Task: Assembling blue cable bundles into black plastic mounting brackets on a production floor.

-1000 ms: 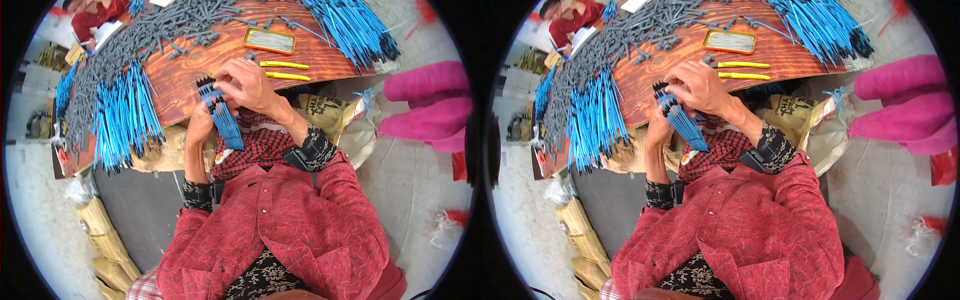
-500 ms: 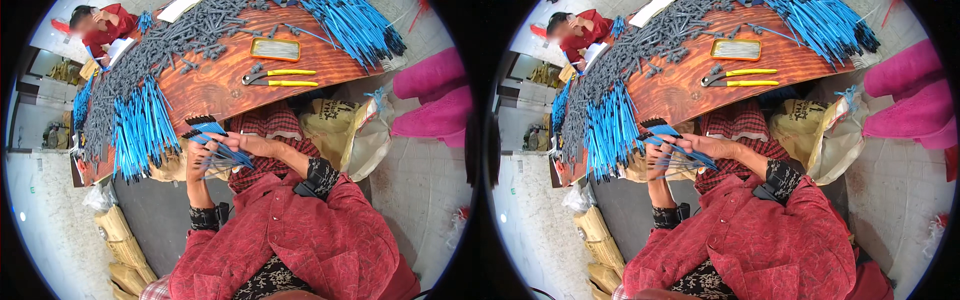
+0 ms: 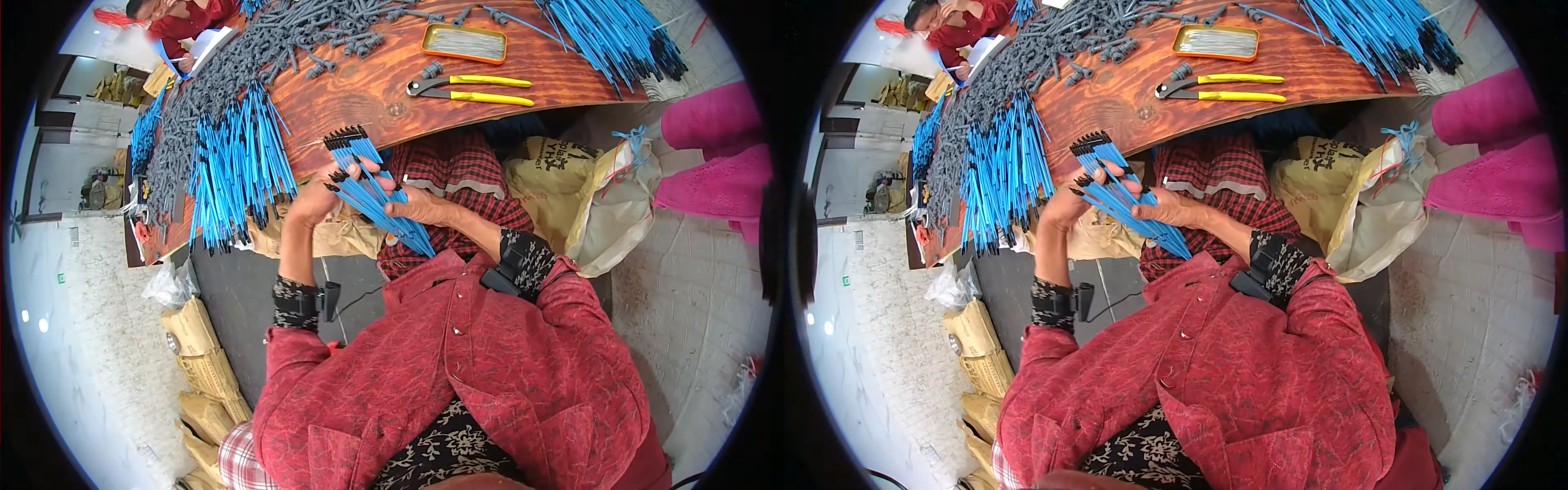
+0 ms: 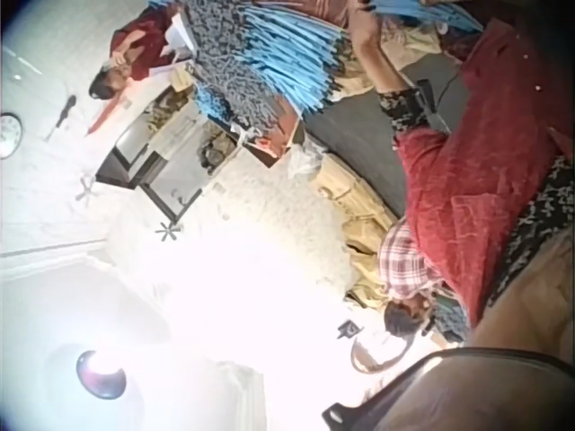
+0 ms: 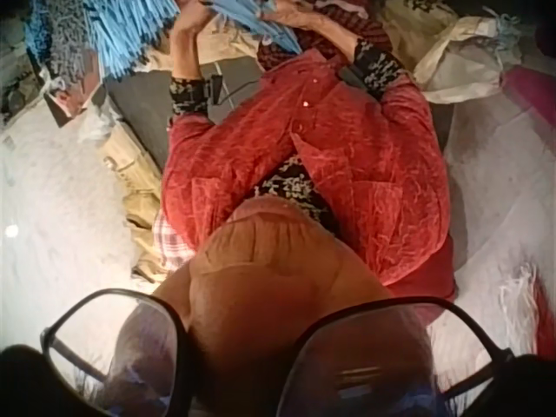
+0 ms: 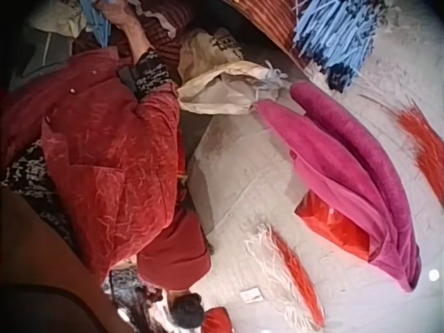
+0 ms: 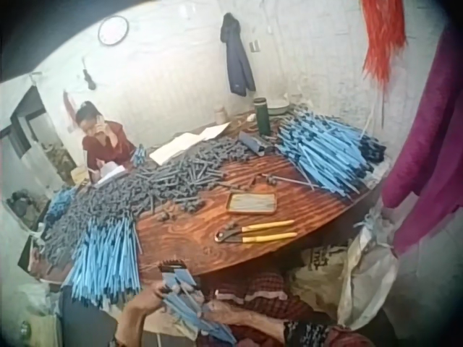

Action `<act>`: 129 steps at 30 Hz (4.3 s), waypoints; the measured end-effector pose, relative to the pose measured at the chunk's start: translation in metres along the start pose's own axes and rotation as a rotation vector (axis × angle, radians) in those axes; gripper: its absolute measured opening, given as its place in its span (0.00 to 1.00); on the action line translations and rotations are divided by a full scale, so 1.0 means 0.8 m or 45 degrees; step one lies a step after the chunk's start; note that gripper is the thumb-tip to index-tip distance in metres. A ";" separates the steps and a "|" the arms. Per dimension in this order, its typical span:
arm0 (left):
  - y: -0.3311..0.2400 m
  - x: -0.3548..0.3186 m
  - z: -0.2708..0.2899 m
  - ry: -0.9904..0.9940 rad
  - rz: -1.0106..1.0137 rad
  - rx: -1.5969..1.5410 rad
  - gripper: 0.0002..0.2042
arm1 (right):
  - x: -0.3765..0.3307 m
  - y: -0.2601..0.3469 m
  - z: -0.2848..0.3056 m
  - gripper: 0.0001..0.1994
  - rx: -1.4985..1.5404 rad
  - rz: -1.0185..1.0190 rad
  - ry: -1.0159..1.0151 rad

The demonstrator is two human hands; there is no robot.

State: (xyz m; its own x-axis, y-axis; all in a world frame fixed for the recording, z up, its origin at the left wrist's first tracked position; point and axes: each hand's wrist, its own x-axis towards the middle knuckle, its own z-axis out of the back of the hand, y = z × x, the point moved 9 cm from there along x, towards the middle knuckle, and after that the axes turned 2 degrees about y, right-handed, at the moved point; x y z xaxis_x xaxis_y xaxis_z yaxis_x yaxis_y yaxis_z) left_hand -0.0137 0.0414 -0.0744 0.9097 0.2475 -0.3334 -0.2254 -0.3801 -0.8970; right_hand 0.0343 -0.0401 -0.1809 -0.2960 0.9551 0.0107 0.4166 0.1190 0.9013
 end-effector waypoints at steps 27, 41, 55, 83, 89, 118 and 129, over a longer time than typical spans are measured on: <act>-0.040 -0.003 -0.092 -0.014 -0.387 0.113 0.17 | -0.033 0.004 -0.023 0.45 -0.001 0.045 0.322; -0.099 -0.085 -0.181 -0.230 -1.153 0.519 0.07 | -0.071 0.030 -0.008 0.40 -0.206 0.036 0.281; -0.090 -0.092 -0.251 -0.019 -1.005 0.881 0.14 | -0.128 0.073 -0.005 0.43 -0.868 0.425 -0.042; -0.042 -0.080 -0.235 0.038 -1.008 0.882 0.17 | -0.125 0.037 -0.006 0.44 -0.555 0.220 0.118; -0.031 -0.082 -0.232 0.082 -0.933 0.916 0.17 | -0.122 0.048 -0.014 0.50 -0.226 0.197 0.143; 0.011 -0.094 -0.217 0.492 -0.520 0.511 0.13 | -0.101 0.004 -0.056 0.20 0.722 -0.572 -0.153; 0.062 -0.105 -0.149 0.815 -0.510 -0.532 0.15 | -0.108 0.007 -0.054 0.16 0.604 -0.492 -0.165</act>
State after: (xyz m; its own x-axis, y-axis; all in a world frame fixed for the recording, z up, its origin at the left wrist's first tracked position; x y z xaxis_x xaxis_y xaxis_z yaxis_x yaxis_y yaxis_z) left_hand -0.0601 -0.1045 -0.0565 0.9430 -0.0688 0.3255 0.1871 -0.6992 -0.6900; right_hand 0.0250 -0.1339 -0.1584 -0.4071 0.8406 -0.3573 0.6455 0.5415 0.5386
